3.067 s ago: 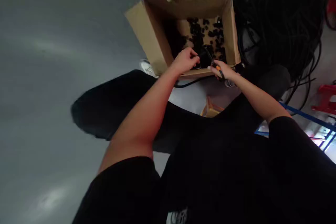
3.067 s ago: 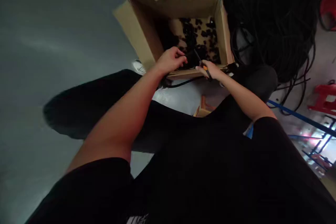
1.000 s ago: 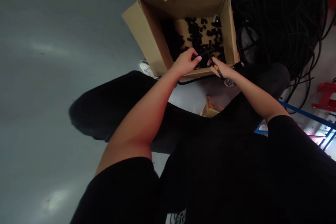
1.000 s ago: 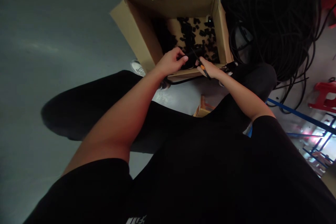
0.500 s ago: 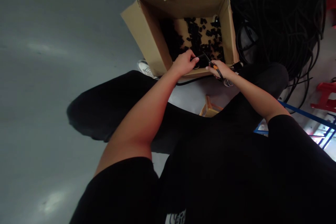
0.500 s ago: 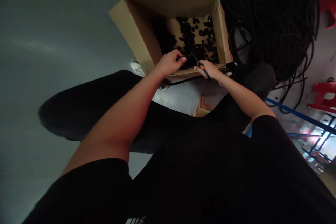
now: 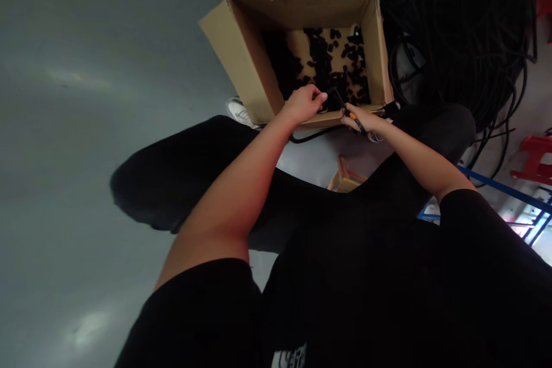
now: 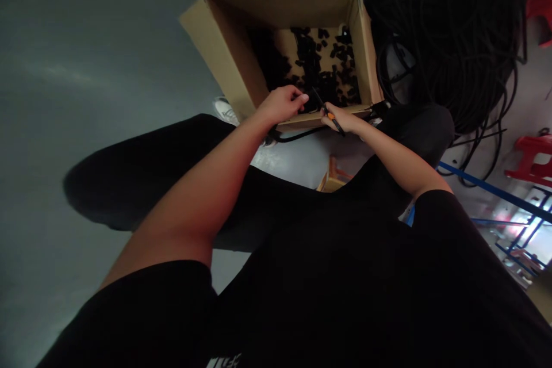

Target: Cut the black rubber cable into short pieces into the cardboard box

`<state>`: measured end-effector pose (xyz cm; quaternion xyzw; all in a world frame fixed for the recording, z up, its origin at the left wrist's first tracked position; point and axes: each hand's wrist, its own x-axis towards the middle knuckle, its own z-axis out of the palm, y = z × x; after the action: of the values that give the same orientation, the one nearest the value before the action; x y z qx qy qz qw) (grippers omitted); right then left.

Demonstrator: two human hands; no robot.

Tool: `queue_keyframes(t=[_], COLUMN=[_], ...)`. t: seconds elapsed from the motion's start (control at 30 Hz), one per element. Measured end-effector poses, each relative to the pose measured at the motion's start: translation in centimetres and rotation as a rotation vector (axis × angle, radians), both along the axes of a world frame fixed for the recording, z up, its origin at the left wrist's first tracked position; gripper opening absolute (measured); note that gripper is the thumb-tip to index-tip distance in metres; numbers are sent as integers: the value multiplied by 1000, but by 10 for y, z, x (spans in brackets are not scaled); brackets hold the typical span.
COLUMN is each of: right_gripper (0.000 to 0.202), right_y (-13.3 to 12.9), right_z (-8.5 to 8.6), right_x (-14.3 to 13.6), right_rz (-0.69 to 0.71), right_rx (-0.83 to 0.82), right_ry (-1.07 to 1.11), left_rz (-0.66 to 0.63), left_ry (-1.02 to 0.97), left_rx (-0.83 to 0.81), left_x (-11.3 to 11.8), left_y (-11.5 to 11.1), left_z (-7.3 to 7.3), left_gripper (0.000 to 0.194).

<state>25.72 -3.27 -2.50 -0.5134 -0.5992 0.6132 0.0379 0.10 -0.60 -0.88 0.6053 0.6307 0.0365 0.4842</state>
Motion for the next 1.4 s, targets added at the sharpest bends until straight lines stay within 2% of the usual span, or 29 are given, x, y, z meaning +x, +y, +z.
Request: queue_keyframes(t=[0.13,0.4,0.6,0.83,1.03,1.13,1.27,1.4], right_gripper=[22,19,26,17,42,44,41,32], right_y=[-3,2,2,3,1,0,2,2], right_z=[0,3,6,12,36,41,33,14], right_x=[-4,-4,-2,-4,-8,-11,-10,-6], right_rz=[-4,5,-2,26,1,-36,-66,-106], right_rx=[66,104,30,28,50,41,-13,-92], right_ry=[43,18,61,16,-101,-141,-182,-110], left_rz=[-62,-24,-14,-52,-64,-71,-74,85], left_ry=[3,-39,-17,-17,60,54,-16,-195], left_rx=[13,33,30,96,120,91,62,-45], left_x=[7,7,10,9,8,5,3,5], left_y=[-3,-6,-3,-5,-5,-1,1,0], left_z=[2,10,16,7,0,-4,-9,-13], left_gripper=[25,22,26,32,39,39,34,30])
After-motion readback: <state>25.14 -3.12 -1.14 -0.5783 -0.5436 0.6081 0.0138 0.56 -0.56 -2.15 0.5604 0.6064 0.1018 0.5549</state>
